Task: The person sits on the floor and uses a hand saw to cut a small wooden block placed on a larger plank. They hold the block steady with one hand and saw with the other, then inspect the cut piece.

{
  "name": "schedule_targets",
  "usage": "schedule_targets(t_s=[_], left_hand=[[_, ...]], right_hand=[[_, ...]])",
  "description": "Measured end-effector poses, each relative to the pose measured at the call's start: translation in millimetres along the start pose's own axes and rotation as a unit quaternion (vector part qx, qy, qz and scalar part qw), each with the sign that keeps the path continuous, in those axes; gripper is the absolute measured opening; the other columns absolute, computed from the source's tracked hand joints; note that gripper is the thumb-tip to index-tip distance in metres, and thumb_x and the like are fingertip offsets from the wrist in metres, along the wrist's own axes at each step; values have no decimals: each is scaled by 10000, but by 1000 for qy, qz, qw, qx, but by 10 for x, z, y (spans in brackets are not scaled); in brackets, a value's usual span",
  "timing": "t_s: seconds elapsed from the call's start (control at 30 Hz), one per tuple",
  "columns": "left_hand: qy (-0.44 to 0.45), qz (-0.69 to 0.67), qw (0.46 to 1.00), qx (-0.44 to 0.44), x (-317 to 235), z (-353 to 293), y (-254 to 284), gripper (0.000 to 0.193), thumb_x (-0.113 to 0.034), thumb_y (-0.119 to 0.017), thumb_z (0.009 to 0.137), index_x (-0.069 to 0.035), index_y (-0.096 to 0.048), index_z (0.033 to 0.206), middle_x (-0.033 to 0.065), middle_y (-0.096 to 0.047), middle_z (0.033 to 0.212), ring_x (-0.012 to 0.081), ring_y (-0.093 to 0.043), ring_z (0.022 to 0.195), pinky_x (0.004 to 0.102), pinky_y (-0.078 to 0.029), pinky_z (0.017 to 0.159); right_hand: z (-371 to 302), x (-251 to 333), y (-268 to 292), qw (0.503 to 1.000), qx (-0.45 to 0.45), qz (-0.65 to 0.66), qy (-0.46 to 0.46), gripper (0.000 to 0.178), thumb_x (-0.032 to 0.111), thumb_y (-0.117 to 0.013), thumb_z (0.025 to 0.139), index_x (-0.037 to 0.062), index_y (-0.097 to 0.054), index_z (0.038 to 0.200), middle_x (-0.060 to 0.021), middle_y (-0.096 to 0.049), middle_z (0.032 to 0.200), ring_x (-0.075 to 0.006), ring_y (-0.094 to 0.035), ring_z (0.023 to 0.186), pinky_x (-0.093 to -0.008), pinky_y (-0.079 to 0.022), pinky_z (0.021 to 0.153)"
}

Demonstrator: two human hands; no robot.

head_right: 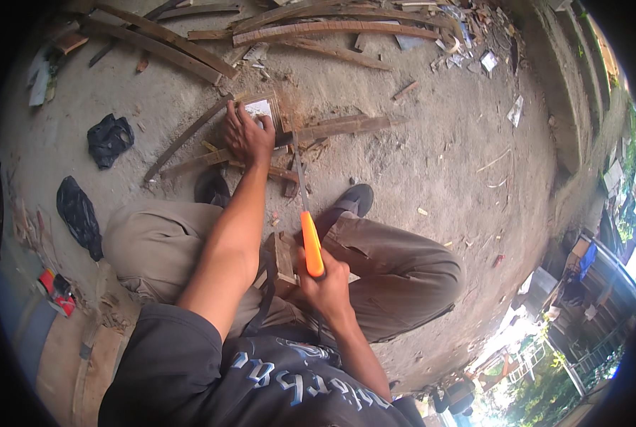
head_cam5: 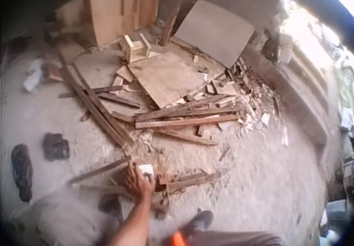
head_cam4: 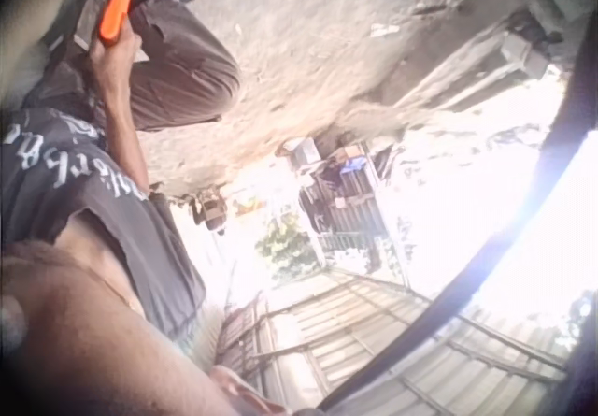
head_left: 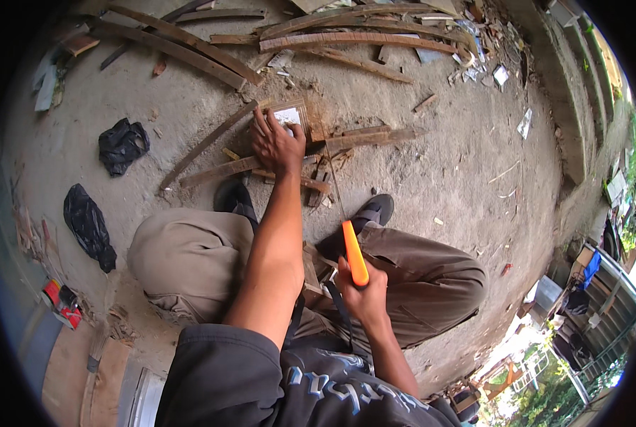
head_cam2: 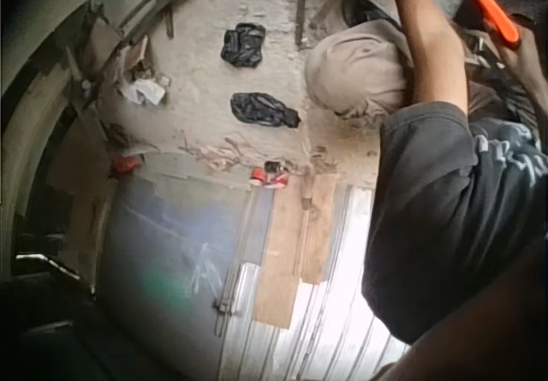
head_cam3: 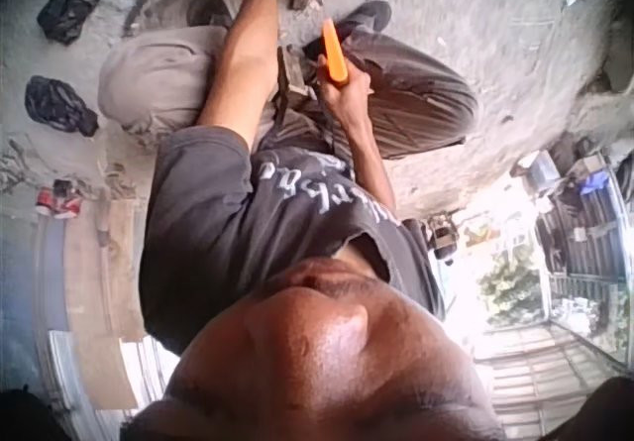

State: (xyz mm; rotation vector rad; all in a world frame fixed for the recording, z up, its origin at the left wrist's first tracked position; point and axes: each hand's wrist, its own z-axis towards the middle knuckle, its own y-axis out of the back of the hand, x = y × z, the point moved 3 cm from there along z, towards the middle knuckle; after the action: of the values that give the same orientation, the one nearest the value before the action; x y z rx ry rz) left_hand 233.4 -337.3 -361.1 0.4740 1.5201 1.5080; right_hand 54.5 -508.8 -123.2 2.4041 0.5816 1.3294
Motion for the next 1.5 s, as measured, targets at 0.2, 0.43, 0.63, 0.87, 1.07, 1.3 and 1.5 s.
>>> schedule_targets(t_s=[0.2, 0.43, 0.63, 0.87, 1.07, 1.3, 1.5], left_hand=[[12, 3, 1000, 17, -78, -50, 38, 550, -311, -568, 820, -81, -501, 1315, 106, -396, 1501, 356, -438, 1327, 523, -432, 988], [6, -12, 1000, 6, 3, 15, -51, 588, -318, -551, 820, -91, -484, 1358, 122, -366, 1540, 388, -445, 1329, 543, -413, 991], [19, -15, 999, 43, -44, -86, -10, 604, -330, -554, 820, -89, -476, 1368, 130, -340, 1554, 411, -431, 1332, 556, -408, 992], [14, -6, 999, 48, -38, -52, 68, 612, -318, -578, 809, -80, -476, 1364, 134, -344, 1549, 420, -437, 1323, 542, -404, 1007], [10, -13, 999, 33, -38, -17, 16, 600, -315, -567, 814, -73, -483, 1356, 134, -343, 1550, 410, -443, 1323, 527, -407, 1006], [7, 4, 999, 39, -39, -46, 16, 604, -302, -555, 816, -75, -466, 1369, 136, -344, 1548, 414, -432, 1331, 536, -398, 1018], [25, 1, 1000, 12, 3, -30, 34, 596, -309, -593, 792, -78, -487, 1331, 125, -383, 1514, 395, -438, 1319, 535, -387, 1042]], right_hand=[[-377, -82, 282, 997, -13, 44, -57, 187, 132, -674, 910, -23, -635, 813, -84, -545, 564, -63, -478, 545, -287, -413, 506], [-403, -61, 225, 1000, 6, 12, -12, 177, 108, -651, 930, -23, -616, 816, -22, -515, 599, -52, -457, 584, -271, -389, 524], [-69, -258, 143, 993, -4, 84, -87, 251, 141, -664, 941, -36, -598, 776, -7, -536, 594, -33, -454, 596, -262, -373, 508], [-572, -102, 368, 997, -20, 58, -49, 161, 82, -663, 902, -46, -625, 813, -26, -577, 603, -50, -511, 599, -257, -427, 551], [172, -50, -52, 997, -21, 71, -25, 258, 141, -674, 923, -15, -563, 750, -2, -496, 583, -57, -419, 579, -285, -377, 510], [-266, -45, 271, 996, 11, 65, -59, 243, 146, -657, 937, -13, -603, 761, 12, -526, 575, -42, -481, 546, -255, -388, 501], [-170, 81, 157, 996, 29, 82, 1, 132, 61, -655, 893, -45, -613, 825, -18, -538, 639, -47, -480, 672, -271, -421, 566]])
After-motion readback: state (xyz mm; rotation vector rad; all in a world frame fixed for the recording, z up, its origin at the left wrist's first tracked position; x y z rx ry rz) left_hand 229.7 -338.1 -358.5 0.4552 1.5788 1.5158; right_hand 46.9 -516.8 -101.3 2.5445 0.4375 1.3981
